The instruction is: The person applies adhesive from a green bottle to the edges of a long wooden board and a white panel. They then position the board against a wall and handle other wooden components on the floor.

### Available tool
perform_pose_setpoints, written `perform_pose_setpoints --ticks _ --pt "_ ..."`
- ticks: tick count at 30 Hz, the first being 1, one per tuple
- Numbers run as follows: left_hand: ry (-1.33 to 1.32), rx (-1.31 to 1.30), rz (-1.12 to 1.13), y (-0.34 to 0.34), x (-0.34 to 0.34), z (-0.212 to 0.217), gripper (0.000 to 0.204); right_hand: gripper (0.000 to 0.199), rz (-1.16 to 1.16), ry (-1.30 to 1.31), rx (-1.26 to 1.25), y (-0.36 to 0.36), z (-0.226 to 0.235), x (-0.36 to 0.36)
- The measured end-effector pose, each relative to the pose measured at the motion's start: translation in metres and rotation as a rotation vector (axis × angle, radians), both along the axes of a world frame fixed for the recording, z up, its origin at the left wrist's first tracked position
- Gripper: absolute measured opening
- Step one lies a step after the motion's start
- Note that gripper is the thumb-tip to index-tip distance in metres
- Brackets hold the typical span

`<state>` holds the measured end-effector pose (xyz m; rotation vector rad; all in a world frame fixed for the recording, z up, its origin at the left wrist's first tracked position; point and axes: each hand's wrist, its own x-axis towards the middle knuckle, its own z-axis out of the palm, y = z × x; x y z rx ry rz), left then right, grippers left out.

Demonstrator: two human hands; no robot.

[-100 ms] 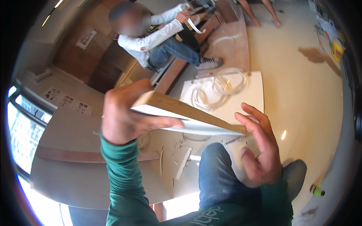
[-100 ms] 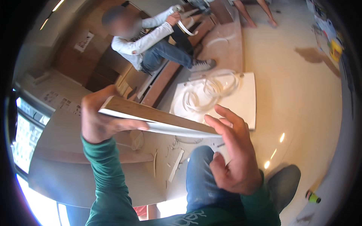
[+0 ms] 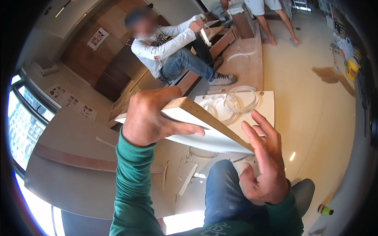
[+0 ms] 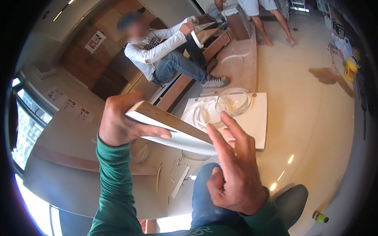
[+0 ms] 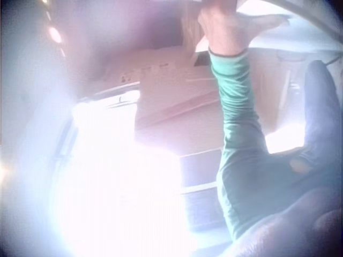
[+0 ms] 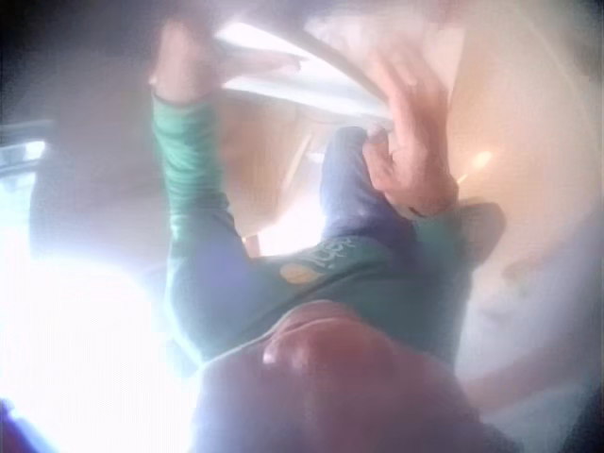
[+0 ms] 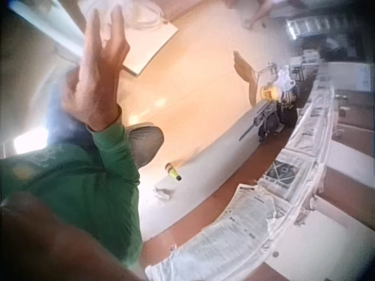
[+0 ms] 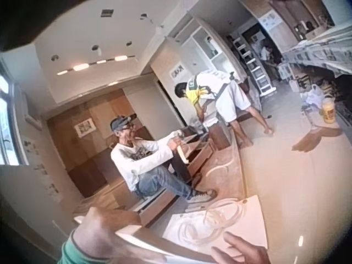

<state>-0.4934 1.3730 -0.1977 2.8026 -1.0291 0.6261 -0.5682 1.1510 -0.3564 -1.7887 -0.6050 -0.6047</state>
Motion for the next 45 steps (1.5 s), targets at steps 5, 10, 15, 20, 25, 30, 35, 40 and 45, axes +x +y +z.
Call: perform_pose_setpoints --ticks 5,10,15,20,25,30,35,40,45 --pt "0.020 0.032 0.007 0.006 0.003 0.002 0.063 0.085 -0.118 -0.193 -0.176 0.013 0.037 0.013" --pt "0.018 0.030 0.008 0.005 0.004 0.002 0.071 0.086 -0.228 -0.333 -0.289 0.022 0.054 0.024" --pt "-0.018 0.050 0.033 0.004 0.004 0.000 0.070 0.068 -0.332 -0.341 -0.363 0.034 0.057 0.022" --pt "0.015 0.008 0.030 -0.001 0.005 0.003 0.067 0.065 -0.394 -0.362 -0.417 0.037 0.067 0.021" --pt "0.019 0.011 0.040 0.007 0.007 -0.001 0.060 0.063 -0.405 -0.395 -0.441 0.049 0.064 0.023" --pt "0.032 -0.020 0.000 0.007 0.011 -0.001 0.057 0.078 -0.370 -0.390 -0.429 0.049 0.064 0.017" --pt "0.017 0.014 -0.003 0.005 0.012 0.004 0.062 0.064 -0.383 -0.278 -0.405 0.032 0.079 -0.035" --pt "0.042 -0.013 -0.030 0.017 0.020 -0.004 0.068 0.050 -0.407 -0.294 -0.166 0.010 0.041 -0.055" --pt "-0.015 0.020 -0.032 0.002 0.036 0.005 0.072 0.078 -0.766 -0.350 0.485 -0.065 -0.001 -0.056"
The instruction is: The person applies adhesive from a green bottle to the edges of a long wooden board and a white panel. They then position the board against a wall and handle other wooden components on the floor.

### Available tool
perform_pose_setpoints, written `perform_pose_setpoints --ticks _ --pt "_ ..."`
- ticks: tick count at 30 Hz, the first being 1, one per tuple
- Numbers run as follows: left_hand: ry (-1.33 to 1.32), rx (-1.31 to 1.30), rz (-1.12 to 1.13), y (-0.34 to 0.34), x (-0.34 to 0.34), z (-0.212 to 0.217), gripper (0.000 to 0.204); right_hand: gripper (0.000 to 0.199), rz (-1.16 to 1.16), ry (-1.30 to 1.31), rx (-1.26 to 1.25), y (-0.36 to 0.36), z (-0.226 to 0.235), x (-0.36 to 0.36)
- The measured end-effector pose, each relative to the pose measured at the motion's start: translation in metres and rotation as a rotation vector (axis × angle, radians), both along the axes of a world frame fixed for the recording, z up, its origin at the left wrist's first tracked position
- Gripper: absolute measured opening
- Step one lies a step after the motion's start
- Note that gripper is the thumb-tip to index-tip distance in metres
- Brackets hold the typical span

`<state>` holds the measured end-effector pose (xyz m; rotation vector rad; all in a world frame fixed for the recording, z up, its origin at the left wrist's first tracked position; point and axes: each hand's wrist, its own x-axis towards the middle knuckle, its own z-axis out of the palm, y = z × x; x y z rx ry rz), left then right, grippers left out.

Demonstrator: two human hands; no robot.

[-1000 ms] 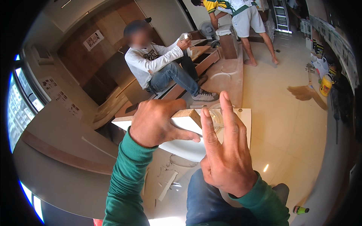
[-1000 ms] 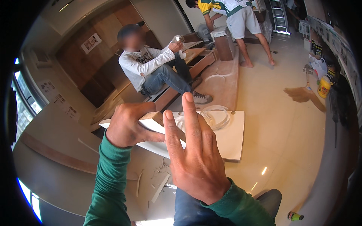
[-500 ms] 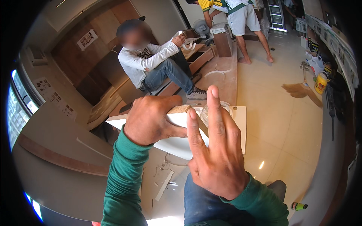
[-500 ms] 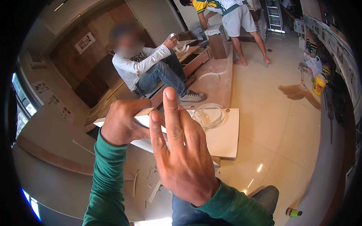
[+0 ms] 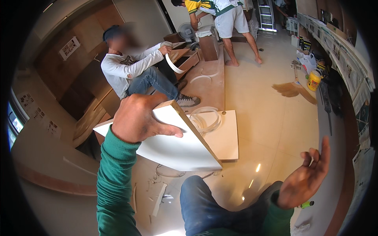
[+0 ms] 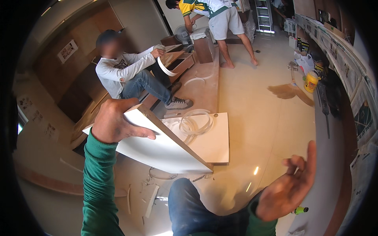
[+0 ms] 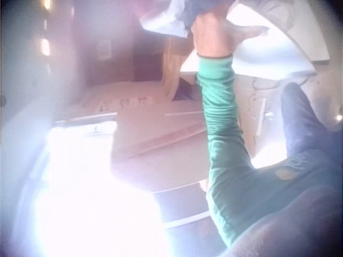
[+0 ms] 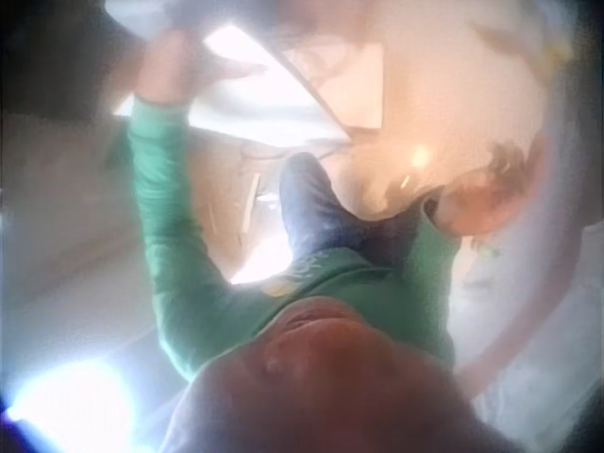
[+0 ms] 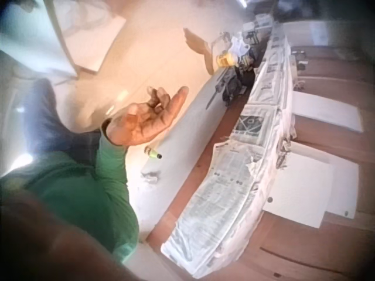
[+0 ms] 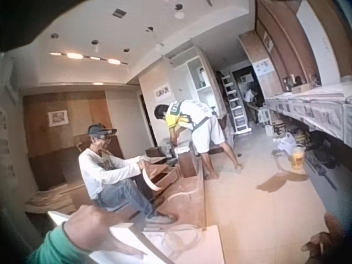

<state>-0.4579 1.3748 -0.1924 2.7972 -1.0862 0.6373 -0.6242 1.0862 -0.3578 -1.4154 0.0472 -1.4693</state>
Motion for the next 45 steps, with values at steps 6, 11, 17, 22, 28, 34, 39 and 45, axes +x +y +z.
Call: perform_pose_setpoints --ticks 6,11,17,22,28,34,39,45 --pt "0.056 0.005 -0.017 0.004 0.009 -0.001 0.075 0.064 0.038 0.318 -0.287 0.012 -0.005 0.023" --pt "0.018 0.012 -0.036 0.002 0.011 0.000 0.080 0.064 0.477 0.255 -0.387 0.062 -0.004 0.062" --pt "0.106 -0.048 -0.032 -0.004 0.023 -0.002 0.083 0.075 1.526 -0.028 0.975 0.053 -0.062 0.084" --pt "0.106 -0.091 -0.210 -0.021 0.049 -0.010 0.068 0.075 1.472 -0.029 0.925 0.016 -0.077 0.077" --pt "0.120 -0.068 -0.192 -0.039 0.056 0.012 0.074 0.076 1.098 0.522 0.808 0.009 -0.083 0.052" --pt "0.259 0.067 -0.085 -0.027 0.069 0.018 0.065 0.079 0.747 0.896 1.031 0.027 -0.122 -0.046" --pt "0.327 0.180 -0.008 -0.029 0.075 0.023 0.058 0.076 0.213 1.105 0.933 -0.002 -0.069 -0.168" --pt "0.511 0.239 -0.005 0.001 0.040 0.028 0.050 0.073 -0.219 1.434 1.259 -0.035 -0.004 -0.356"
